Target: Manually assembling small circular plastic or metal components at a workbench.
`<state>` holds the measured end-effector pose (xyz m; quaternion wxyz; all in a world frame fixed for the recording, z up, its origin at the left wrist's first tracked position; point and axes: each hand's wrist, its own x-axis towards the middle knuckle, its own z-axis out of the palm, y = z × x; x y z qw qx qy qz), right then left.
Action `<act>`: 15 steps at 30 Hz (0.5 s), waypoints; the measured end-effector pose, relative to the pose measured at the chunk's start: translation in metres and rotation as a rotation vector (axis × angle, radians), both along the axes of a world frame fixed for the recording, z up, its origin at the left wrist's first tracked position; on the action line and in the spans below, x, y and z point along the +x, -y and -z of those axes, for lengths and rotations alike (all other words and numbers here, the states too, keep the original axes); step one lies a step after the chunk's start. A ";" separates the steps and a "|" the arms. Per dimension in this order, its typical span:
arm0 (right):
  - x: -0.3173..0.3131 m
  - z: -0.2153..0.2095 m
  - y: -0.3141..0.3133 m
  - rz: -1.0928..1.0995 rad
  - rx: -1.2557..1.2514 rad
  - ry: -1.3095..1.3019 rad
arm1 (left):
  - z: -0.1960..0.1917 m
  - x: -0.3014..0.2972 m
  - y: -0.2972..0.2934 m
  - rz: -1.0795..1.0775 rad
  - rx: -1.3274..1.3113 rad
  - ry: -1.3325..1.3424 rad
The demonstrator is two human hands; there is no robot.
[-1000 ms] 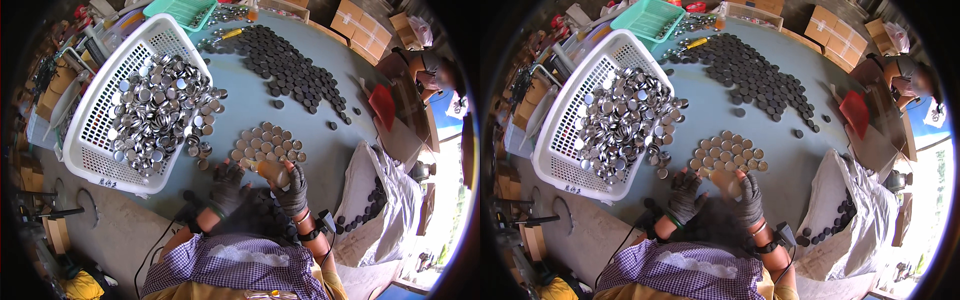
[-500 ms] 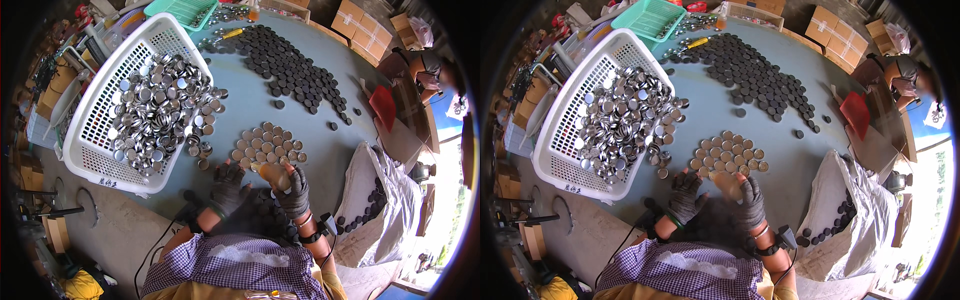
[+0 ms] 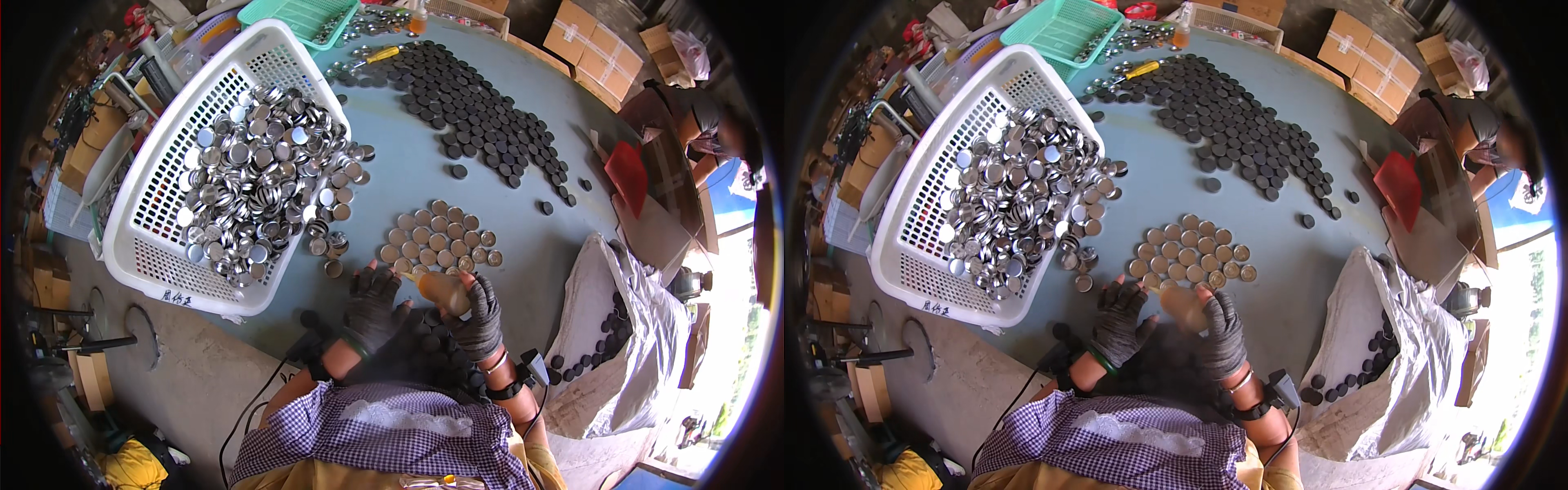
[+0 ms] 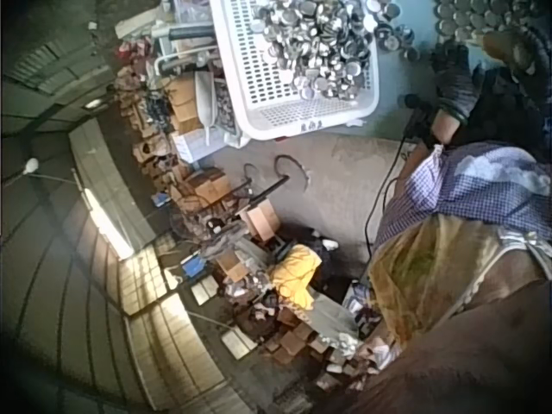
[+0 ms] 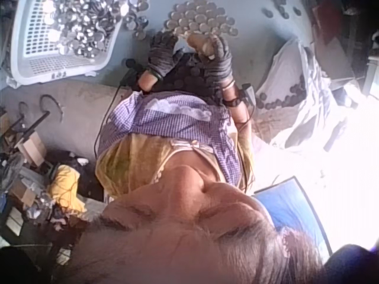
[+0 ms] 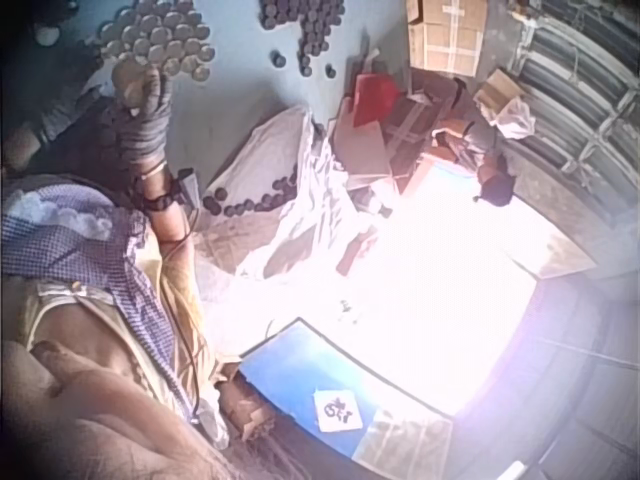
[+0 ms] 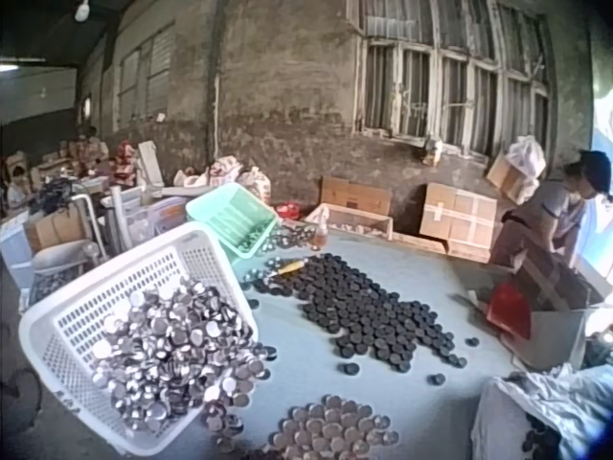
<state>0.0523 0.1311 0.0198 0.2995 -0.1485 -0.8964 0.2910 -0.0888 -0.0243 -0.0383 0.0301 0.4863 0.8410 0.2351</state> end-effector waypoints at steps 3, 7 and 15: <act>-0.002 0.003 -0.001 -0.008 -0.012 0.005 | 0.003 0.000 0.001 -0.007 0.019 -0.004; -0.008 0.006 -0.003 0.002 -0.014 0.004 | 0.006 0.000 0.001 0.017 0.056 -0.026; -0.013 0.004 -0.008 0.026 0.014 -0.001 | 0.008 0.000 0.002 0.023 0.067 -0.032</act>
